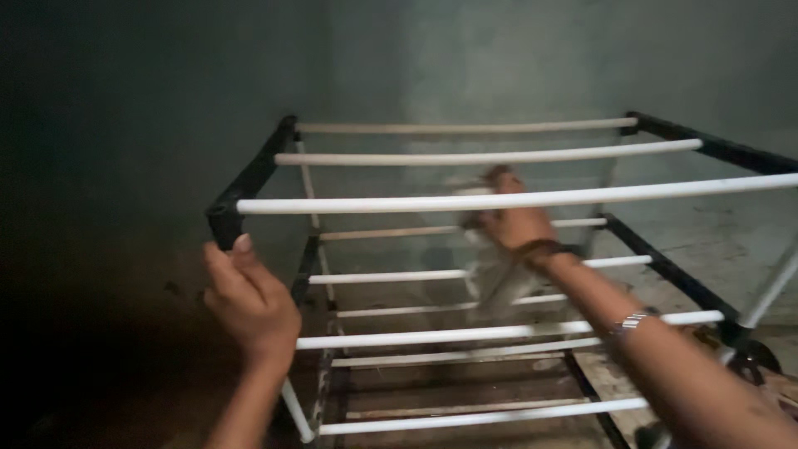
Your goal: The person wipes the horizontal bars of a white plastic drying rack with a white cloth. They systematically clean each bar from one end to the other, moving from the top level down to the lower levels. The person holds the rack steady with one hand while wiping with the other.
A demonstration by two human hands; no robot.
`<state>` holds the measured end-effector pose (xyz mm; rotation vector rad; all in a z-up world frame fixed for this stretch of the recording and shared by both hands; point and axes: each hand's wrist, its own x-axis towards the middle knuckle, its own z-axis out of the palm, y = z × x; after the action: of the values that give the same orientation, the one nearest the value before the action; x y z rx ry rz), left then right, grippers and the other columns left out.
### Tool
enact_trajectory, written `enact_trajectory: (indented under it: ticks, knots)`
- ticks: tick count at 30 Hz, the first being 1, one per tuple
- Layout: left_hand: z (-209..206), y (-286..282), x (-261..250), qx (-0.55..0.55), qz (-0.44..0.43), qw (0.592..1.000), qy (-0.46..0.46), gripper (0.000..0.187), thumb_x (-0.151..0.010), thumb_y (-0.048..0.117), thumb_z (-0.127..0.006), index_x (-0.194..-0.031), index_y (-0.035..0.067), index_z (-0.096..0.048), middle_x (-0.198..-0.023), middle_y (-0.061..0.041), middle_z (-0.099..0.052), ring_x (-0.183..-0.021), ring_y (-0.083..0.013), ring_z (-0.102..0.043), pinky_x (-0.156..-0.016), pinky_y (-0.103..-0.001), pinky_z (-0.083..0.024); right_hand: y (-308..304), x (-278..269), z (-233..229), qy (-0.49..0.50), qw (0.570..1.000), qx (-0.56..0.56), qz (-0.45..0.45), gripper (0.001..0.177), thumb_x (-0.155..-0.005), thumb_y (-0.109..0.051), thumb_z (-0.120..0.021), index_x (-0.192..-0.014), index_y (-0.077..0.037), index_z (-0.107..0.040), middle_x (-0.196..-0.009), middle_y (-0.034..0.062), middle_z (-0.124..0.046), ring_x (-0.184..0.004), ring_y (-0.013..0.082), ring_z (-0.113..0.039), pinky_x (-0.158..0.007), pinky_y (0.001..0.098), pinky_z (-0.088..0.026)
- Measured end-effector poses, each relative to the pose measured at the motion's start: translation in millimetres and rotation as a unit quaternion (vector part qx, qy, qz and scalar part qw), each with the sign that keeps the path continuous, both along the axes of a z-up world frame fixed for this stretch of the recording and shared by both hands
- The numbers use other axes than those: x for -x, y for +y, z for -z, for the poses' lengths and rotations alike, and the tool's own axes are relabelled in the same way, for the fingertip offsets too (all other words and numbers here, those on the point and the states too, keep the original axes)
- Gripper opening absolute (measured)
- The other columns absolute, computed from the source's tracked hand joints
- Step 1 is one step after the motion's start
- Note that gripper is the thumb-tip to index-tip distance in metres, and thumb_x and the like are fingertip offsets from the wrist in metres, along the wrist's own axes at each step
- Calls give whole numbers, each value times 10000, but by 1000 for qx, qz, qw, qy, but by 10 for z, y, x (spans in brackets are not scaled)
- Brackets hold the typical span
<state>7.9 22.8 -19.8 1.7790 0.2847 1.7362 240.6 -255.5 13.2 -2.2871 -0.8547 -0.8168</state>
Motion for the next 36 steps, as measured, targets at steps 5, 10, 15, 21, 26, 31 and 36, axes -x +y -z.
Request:
enact_trajectory:
  ticks: [5, 10, 15, 21, 26, 31, 36]
  knots:
    - [-29, -23, -20, -1, -9, 1000, -15, 380, -1181, 335, -407, -980, 14, -439, -657, -128, -518, -554, -275, -590, -514, -402, -394, 1249, 347, 51, -128, 990, 38, -52, 536, -666, -105, -823, -1187, -144, -705, -1334, 278, -523, -1160, 443, -553, -957, 525, -471]
    - [-40, -1, -8, 33, 13, 999, 19, 339, -1105, 321, -395, -958, 25, -469, -572, -100, -526, -449, -252, -600, -403, -397, -373, 2227, 149, 468, -141, 978, 141, -52, 323, -944, -101, -680, -1259, -166, -663, -1355, 131, -613, -1280, 348, -582, -1072, 478, -485]
    - [-38, -23, -16, 7, -7, 1000, -20, 336, -1153, 305, -408, -1031, 2, -487, -620, -84, -529, -521, -204, -605, -462, -373, -389, 2740, 5, 767, 12, 973, 213, -83, 478, -839, -156, -678, -1306, -248, -640, -1420, 127, -555, -1318, 364, -482, -1037, 558, -384]
    - [16, -8, 3, 16, 17, 1000, 11, 306, -1145, 272, -383, -1000, 26, -493, -598, -53, -531, -469, -164, -578, -426, -330, -362, 2658, -130, 703, 82, 972, 206, -74, 327, -944, -267, -632, -1265, -222, -675, -1399, 122, -635, -1294, 366, -596, -1053, 517, -479]
    - [29, 3, 16, -20, 12, 1000, -14, 310, -1177, 268, -370, -1036, 19, -491, -638, -57, -539, -517, -162, -587, -464, -335, -360, 2405, 207, 385, 130, 959, 245, -57, 348, -923, -354, -661, -1223, -179, -679, -1379, 168, -604, -1266, 392, -576, -1018, 595, -429]
    - [35, 2, 18, -54, -3, 999, -10, 313, -1210, 272, -358, -1079, 22, -494, -709, -55, -599, -604, -161, -647, -500, -319, -418, 1986, 295, 189, 209, 950, 230, -6, 415, -734, -303, -803, -1135, -229, -728, -1339, 119, -643, -1283, 355, -587, -1040, 505, -479]
    - [45, 39, 6, -48, -25, 998, 16, 305, -1198, 277, -364, -1058, 40, -494, -687, -62, -575, -576, -170, -620, -490, -314, -423, 1776, -300, 478, 14, 952, 289, -100, 435, -690, -23, -737, -965, -342, -846, -1286, 55, -692, -1223, 311, -627, -1031, 445, -494]
